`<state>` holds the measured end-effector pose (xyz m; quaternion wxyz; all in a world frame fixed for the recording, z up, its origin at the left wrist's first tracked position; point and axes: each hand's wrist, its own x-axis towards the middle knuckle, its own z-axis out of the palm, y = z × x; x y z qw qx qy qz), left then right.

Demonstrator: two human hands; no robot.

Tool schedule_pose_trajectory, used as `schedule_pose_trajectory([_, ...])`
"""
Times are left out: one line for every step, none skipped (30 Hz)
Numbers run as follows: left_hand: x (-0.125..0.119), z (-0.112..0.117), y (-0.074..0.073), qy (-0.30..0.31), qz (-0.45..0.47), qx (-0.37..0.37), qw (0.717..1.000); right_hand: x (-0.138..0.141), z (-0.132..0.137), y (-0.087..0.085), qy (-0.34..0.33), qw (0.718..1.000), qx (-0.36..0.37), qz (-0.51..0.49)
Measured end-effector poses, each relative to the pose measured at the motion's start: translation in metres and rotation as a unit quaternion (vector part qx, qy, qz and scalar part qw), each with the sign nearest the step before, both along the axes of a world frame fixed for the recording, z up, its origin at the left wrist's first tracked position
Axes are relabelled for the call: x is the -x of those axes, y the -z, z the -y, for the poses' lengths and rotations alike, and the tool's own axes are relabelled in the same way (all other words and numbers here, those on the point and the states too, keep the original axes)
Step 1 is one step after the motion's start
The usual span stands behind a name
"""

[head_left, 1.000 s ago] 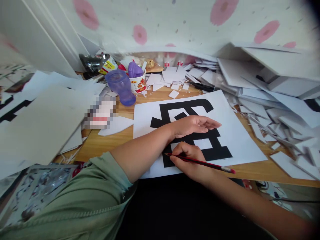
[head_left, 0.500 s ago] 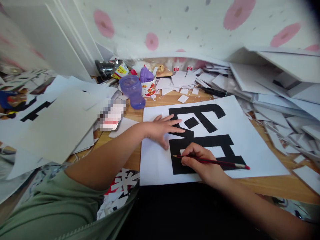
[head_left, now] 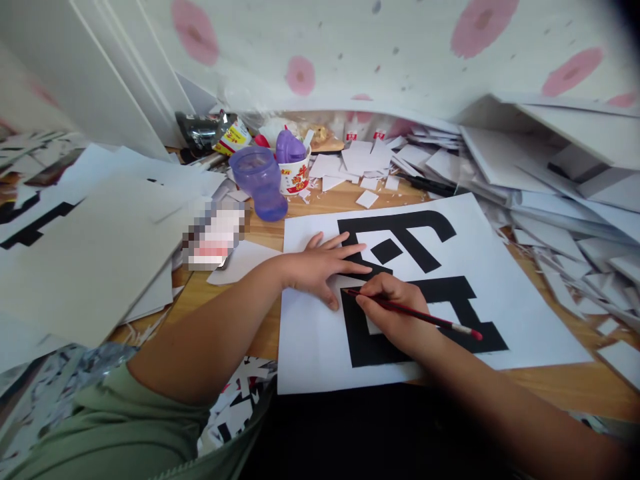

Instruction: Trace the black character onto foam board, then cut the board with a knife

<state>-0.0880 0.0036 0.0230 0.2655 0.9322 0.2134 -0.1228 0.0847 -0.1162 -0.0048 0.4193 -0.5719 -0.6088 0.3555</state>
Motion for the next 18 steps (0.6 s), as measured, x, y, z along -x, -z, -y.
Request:
schedule_pose_trajectory([0.0009,-0.0002,0.0004,0.001,0.008,0.000,1.000,-0.0004,0.0003,0.0005,-0.003,1.000,-0.004,0.008])
schedule_pose_trajectory([0.0017,-0.0005,0.0005,0.002,0.015,0.002,1.000,-0.0009,0.0004,0.0010,-0.008,1.000,-0.008,0.014])
schedule_pose_trajectory([0.0023,-0.0008,0.0005,0.003,0.019,0.005,1.000,-0.0014,0.0004,0.0015,-0.013,1.000,-0.011,0.020])
schedule_pose_trajectory([0.0029,-0.0012,0.0003,0.004,0.021,0.008,1.000,-0.0019,0.0003,0.0020,-0.016,0.999,-0.013,0.028])
schedule_pose_trajectory([0.0033,-0.0017,0.0001,0.005,0.020,0.012,1.000,-0.0024,0.0001,0.0025,-0.021,0.999,-0.016,0.037])
schedule_pose_trajectory([0.0038,-0.0021,0.0000,0.006,0.018,0.015,1.000,-0.0028,-0.0003,0.0030,-0.025,0.998,-0.020,0.046])
schedule_pose_trajectory([0.0042,-0.0027,0.0002,0.006,0.016,0.017,1.000,-0.0032,-0.0006,0.0034,-0.030,0.998,-0.025,0.055])
schedule_pose_trajectory([0.0047,-0.0033,0.0007,0.006,0.015,0.019,1.000,-0.0035,-0.0010,0.0037,-0.035,0.997,-0.029,0.063])
schedule_pose_trajectory([0.0052,-0.0040,0.0015,0.007,0.015,0.020,1.000,-0.0037,-0.0012,0.0038,-0.041,0.996,-0.031,0.070])
schedule_pose_trajectory([0.0058,-0.0046,0.0025,0.007,0.016,0.022,1.000,-0.0038,-0.0014,0.0038,-0.046,0.996,-0.032,0.074])
schedule_pose_trajectory([0.0063,-0.0052,0.0037,0.007,0.018,0.023,1.000,-0.0038,-0.0015,0.0035,-0.049,0.995,-0.034,0.077])
schedule_pose_trajectory([0.0067,-0.0056,0.0050,0.007,0.020,0.024,0.999,-0.0038,-0.0015,0.0031,-0.052,0.995,-0.034,0.078])
schedule_pose_trajectory([0.0070,-0.0058,0.0061,0.007,0.023,0.025,0.999,-0.0038,-0.0014,0.0026,-0.055,0.995,-0.034,0.078])
schedule_pose_trajectory([0.0071,-0.0058,0.0070,0.006,0.025,0.024,0.999,-0.0037,-0.0013,0.0020,-0.059,0.995,-0.033,0.077])
schedule_pose_trajectory([0.0071,-0.0055,0.0078,0.004,0.027,0.023,0.999,-0.0037,-0.0013,0.0014,-0.063,0.995,-0.032,0.078])
schedule_pose_trajectory([0.0070,-0.0050,0.0083,0.002,0.029,0.022,0.999,-0.0036,-0.0013,0.0009,-0.067,0.994,-0.030,0.078])
schedule_pose_trajectory([0.0067,-0.0044,0.0085,-0.001,0.031,0.020,0.999,-0.0036,-0.0014,0.0004,-0.070,0.994,-0.029,0.080])
schedule_pose_trajectory([0.0064,-0.0038,0.0086,-0.003,0.033,0.019,0.999,-0.0036,-0.0014,0.0001,-0.072,0.994,-0.029,0.083])
